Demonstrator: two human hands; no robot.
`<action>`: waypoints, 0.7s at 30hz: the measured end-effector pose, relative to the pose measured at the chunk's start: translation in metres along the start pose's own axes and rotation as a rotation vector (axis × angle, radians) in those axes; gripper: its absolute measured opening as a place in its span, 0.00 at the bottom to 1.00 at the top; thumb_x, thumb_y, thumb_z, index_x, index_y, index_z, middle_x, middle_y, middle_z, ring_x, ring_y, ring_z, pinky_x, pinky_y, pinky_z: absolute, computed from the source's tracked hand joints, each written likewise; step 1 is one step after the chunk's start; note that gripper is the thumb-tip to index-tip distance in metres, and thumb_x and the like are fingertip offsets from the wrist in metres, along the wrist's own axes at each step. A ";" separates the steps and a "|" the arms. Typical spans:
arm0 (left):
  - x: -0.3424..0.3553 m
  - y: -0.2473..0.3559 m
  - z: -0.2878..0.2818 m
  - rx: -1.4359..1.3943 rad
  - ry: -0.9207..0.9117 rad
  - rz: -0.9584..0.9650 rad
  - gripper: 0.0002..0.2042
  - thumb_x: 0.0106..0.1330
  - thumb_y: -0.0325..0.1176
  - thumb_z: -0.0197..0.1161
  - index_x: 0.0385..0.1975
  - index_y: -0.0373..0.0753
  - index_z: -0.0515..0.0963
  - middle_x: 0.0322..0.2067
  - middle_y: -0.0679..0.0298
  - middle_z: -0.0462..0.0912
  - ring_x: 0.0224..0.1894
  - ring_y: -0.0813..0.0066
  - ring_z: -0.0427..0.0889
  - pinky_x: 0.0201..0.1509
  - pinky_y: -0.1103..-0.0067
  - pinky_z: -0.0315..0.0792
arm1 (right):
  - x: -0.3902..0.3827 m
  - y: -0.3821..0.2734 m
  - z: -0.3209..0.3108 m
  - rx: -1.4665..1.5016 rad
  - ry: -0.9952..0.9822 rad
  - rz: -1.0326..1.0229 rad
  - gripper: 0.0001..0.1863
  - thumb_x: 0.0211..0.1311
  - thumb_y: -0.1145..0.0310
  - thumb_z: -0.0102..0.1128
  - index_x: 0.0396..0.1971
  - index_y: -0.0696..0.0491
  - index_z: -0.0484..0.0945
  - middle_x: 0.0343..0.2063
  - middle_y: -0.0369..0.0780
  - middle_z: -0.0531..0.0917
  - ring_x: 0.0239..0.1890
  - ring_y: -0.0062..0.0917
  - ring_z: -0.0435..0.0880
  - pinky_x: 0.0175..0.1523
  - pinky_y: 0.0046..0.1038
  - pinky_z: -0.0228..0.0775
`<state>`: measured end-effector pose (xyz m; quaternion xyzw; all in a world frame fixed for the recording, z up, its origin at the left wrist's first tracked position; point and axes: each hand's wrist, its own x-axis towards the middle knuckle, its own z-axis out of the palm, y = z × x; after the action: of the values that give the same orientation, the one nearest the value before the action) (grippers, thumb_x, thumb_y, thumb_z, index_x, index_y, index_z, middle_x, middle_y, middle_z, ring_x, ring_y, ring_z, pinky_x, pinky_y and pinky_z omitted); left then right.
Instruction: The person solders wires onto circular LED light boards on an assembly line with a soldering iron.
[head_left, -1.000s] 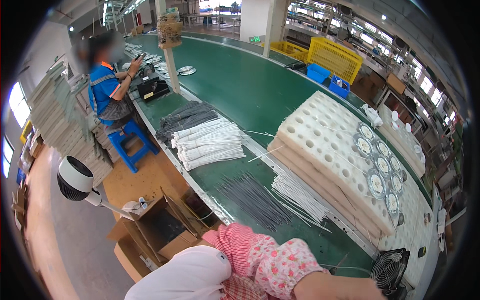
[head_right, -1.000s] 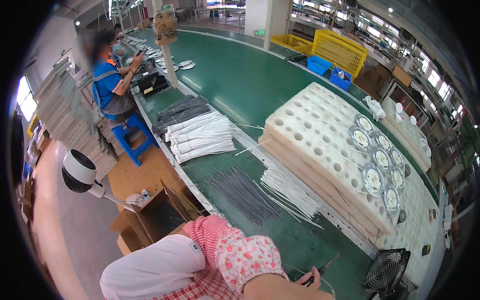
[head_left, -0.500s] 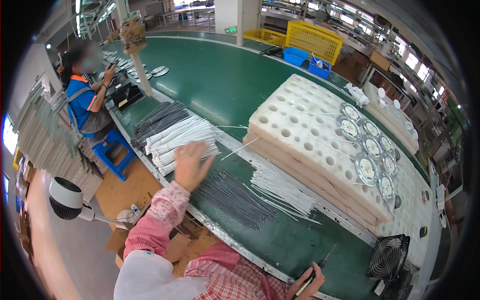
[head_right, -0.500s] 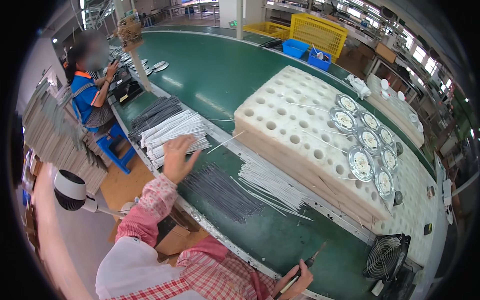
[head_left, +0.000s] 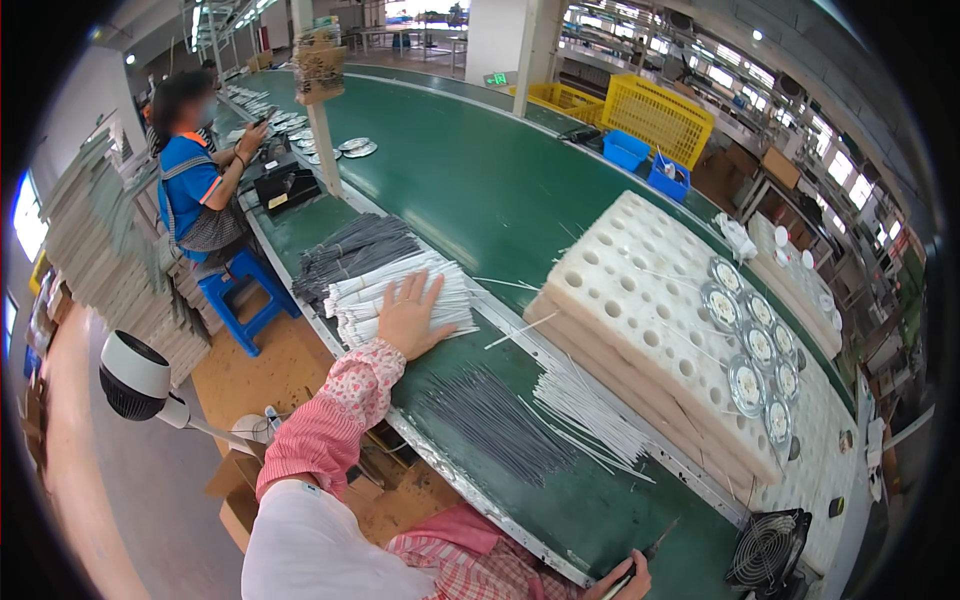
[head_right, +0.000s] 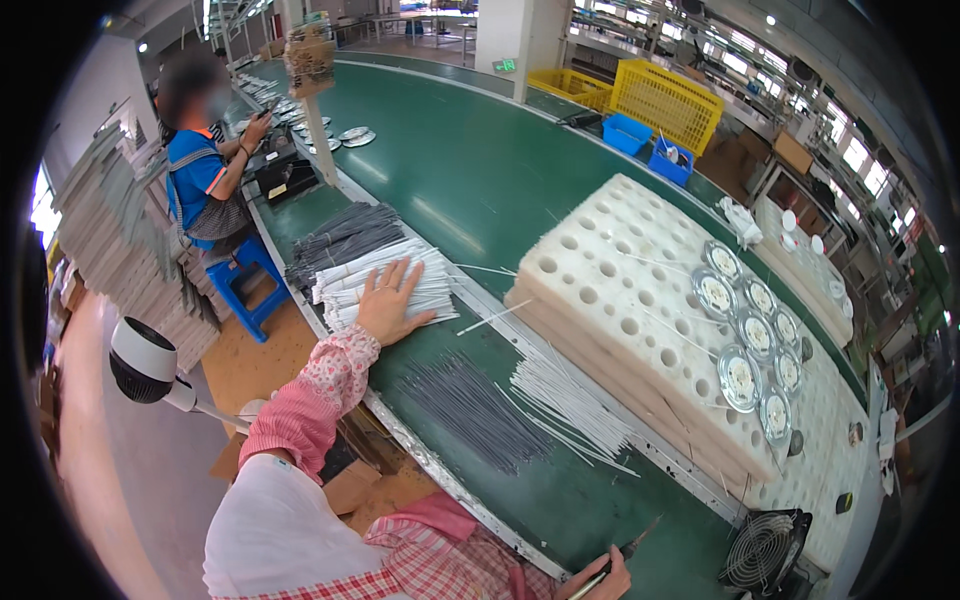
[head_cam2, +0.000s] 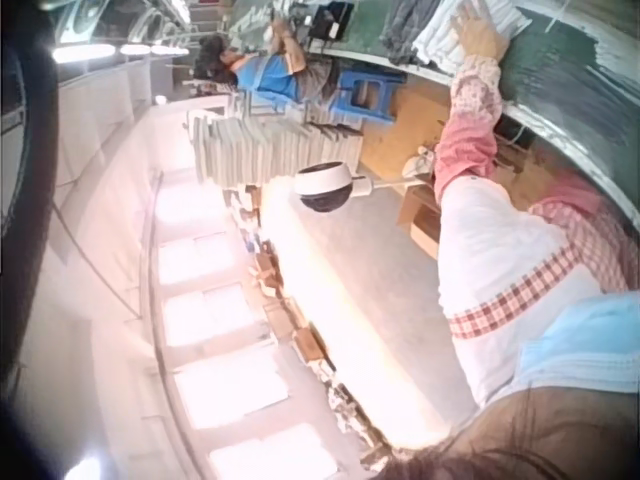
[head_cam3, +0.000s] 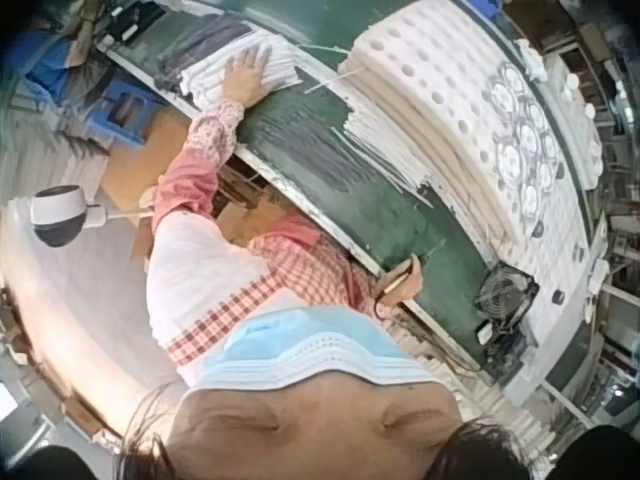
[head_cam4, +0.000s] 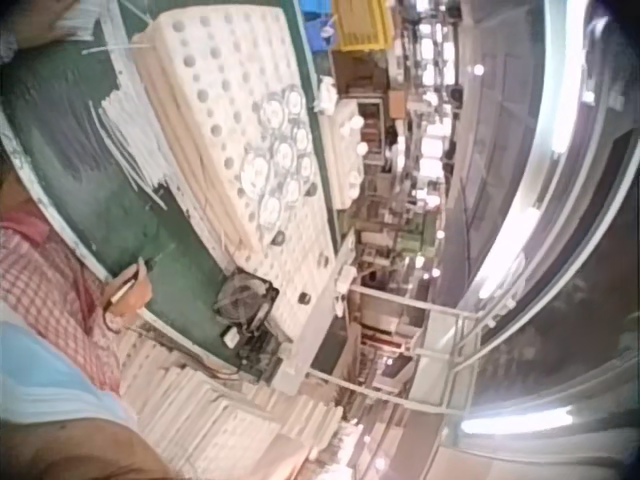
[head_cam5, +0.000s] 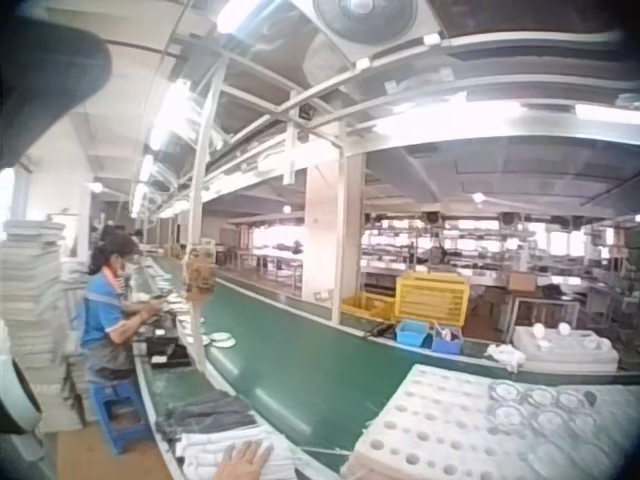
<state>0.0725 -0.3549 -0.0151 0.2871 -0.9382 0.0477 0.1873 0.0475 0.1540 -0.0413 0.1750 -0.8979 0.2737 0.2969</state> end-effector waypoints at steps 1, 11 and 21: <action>0.005 -0.006 -0.002 0.002 0.005 -0.011 0.41 0.62 0.60 0.62 0.70 0.42 0.61 0.69 0.51 0.62 0.70 0.53 0.61 0.72 0.55 0.53 | 0.000 -0.001 0.002 -0.032 0.014 -0.010 0.09 0.70 0.68 0.58 0.41 0.56 0.83 0.33 0.48 0.84 0.34 0.44 0.81 0.43 0.41 0.73; 0.156 -0.157 -0.037 -0.001 0.302 -0.121 0.15 0.70 0.40 0.52 0.42 0.41 0.85 0.56 0.58 0.78 0.60 0.58 0.74 0.61 0.61 0.67 | 0.003 0.004 0.003 -0.057 0.008 0.027 0.10 0.71 0.70 0.57 0.44 0.60 0.81 0.38 0.52 0.83 0.39 0.45 0.81 0.47 0.41 0.73; 0.280 -0.244 0.069 0.136 -0.150 -0.407 0.19 0.75 0.45 0.44 0.48 0.44 0.81 0.54 0.58 0.78 0.61 0.59 0.74 0.62 0.58 0.67 | -0.025 0.021 -0.018 -0.355 -0.203 0.129 0.17 0.68 0.70 0.57 0.56 0.45 0.75 0.44 0.51 0.76 0.39 0.49 0.77 0.46 0.46 0.71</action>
<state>-0.0281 -0.7175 0.0230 0.4851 -0.8669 0.0508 0.1029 0.0644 0.1851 -0.0533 0.0887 -0.9668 0.1105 0.2129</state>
